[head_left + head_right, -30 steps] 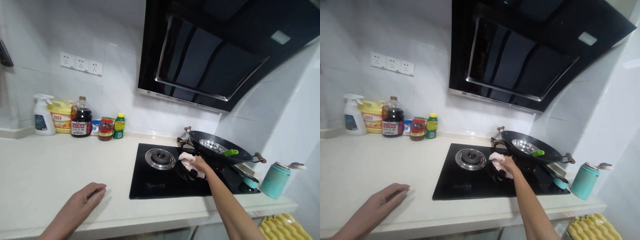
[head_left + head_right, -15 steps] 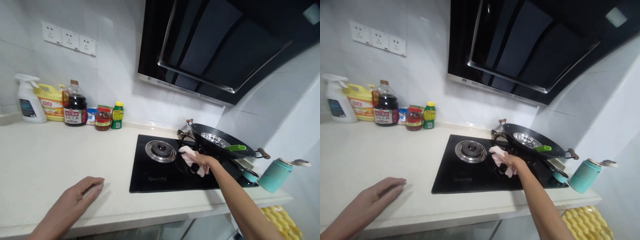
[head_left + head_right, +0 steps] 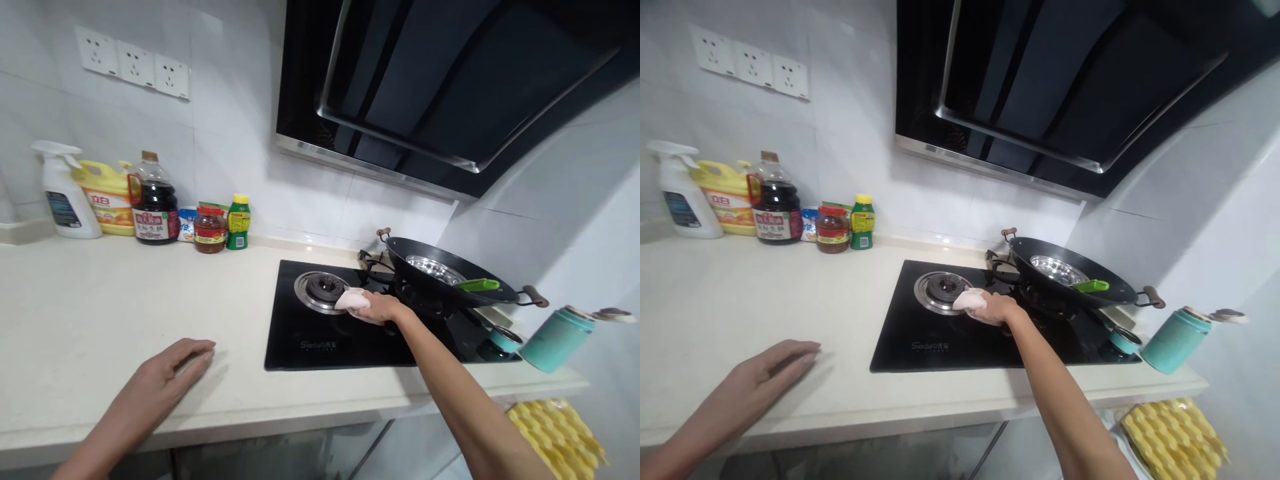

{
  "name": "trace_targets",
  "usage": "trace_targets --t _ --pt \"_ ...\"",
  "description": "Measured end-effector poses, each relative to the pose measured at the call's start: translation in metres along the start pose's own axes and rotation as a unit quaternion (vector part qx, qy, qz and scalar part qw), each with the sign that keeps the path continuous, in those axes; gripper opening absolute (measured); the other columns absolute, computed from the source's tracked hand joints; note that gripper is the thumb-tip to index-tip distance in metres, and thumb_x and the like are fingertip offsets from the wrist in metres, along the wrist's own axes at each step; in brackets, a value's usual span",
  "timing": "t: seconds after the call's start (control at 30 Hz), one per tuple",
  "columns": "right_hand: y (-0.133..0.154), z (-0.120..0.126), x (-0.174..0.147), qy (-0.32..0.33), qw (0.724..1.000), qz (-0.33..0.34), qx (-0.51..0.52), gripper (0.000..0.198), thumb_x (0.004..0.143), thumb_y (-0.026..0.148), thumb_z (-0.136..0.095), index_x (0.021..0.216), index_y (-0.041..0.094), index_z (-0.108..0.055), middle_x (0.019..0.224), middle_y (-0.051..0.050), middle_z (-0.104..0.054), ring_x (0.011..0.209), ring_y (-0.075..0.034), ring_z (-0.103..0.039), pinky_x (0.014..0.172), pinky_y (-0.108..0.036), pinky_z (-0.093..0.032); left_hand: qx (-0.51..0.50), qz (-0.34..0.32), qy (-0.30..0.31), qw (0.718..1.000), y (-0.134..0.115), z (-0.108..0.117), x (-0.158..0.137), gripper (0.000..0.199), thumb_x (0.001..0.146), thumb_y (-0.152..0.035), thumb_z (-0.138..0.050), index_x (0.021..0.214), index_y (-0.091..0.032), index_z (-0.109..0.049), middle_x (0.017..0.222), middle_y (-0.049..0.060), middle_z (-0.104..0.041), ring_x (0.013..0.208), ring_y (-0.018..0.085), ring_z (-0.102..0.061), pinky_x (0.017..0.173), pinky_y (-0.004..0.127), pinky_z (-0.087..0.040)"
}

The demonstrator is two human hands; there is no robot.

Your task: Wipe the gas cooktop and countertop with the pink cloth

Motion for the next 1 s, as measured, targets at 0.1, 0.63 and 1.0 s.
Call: trace_targets --t 0.1,0.63,1.0 --pt "0.015 0.001 -0.024 0.024 0.998 0.037 -0.045 0.074 0.067 0.069 -0.073 0.128 0.029 -0.064 0.108 -0.011 -0.068 0.106 -0.036 -0.063 0.095 -0.049 -0.042 0.004 -0.001 0.005 1.0 -0.002 0.001 0.0 0.051 0.084 -0.068 -0.053 0.105 -0.028 -0.076 0.115 0.003 -0.076 0.108 0.027 -0.069 0.088 0.03 -0.056" --pt "0.11 -0.033 -0.149 -0.064 0.994 0.077 0.045 0.054 0.086 0.059 -0.055 0.122 0.019 -0.057 0.111 -0.014 -0.071 0.106 -0.034 -0.064 0.093 -0.041 -0.04 0.025 -0.041 -0.007 0.999 -0.017 0.006 -0.005 0.052 0.087 -0.062 -0.051 0.107 -0.022 -0.076 0.116 0.008 -0.076 0.107 0.028 -0.07 0.091 0.032 -0.055" --pt "0.106 -0.022 -0.099 -0.007 0.973 0.071 0.22 0.05 0.099 0.049 -0.035 0.117 0.018 -0.071 0.107 -0.005 -0.075 0.097 -0.025 -0.069 0.078 -0.03 -0.051 -0.009 -0.07 -0.039 0.997 -0.014 0.008 -0.006 0.043 0.087 -0.057 -0.053 0.101 -0.024 -0.079 0.108 0.006 -0.079 0.102 0.027 -0.074 0.089 0.033 -0.059"
Point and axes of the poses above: each hand's wrist, its own x-axis towards the middle knuckle, its own z-axis out of the back of the hand, y = z × x, the point moved 1 cm from there along x, towards the middle knuckle
